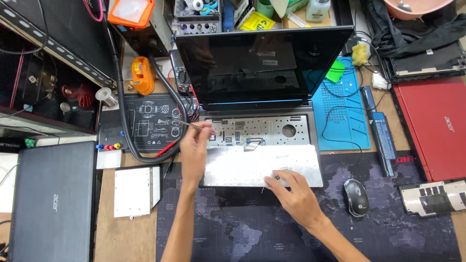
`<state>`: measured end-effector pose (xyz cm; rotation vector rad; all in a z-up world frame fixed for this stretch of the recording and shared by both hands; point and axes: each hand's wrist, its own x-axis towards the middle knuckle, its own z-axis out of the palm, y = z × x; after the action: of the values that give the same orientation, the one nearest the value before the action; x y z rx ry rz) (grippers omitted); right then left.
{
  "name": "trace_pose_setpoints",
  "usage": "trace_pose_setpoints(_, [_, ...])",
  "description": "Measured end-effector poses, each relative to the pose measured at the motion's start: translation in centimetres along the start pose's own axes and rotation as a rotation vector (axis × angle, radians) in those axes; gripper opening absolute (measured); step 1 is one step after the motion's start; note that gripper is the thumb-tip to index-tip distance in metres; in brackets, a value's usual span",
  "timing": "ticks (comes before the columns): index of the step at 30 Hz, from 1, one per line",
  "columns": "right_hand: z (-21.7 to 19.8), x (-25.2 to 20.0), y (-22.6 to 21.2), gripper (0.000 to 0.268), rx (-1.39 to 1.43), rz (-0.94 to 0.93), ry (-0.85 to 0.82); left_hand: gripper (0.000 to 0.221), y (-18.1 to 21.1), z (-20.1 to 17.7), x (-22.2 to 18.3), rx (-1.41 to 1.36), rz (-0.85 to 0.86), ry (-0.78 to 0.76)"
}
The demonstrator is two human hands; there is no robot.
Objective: Disassembling a laptop by prying off the keyboard and unscrewing the bottom casing
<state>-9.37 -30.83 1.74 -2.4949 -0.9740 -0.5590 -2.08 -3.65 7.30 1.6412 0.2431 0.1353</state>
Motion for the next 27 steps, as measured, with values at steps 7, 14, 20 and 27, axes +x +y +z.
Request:
trace_pose_setpoints(7, [1.3, -1.4, 0.7, 0.029, 0.027, 0.012, -0.064, 0.031, -2.0, 2.2, -0.7, 0.234, 0.021, -0.345])
trace_pose_setpoints(14, [-0.8, 1.8, 0.8, 0.031, 0.49, 0.421, -0.152, 0.03, -3.4, 5.4, -2.0, 0.181, 0.052, -0.581])
trace_pose_setpoints(20, [-0.6, 3.8, 0.2, 0.039, 0.892, 0.81, -0.111, 0.015, -1.9, 6.8, -3.7, -0.146, -0.048, -0.819])
trace_pose_setpoints(27, [-0.1, 3.6, 0.2, 0.029, 1.123, 0.941, 0.068, 0.019, -2.8, 7.5, -3.7, -0.311, -0.112, -0.869])
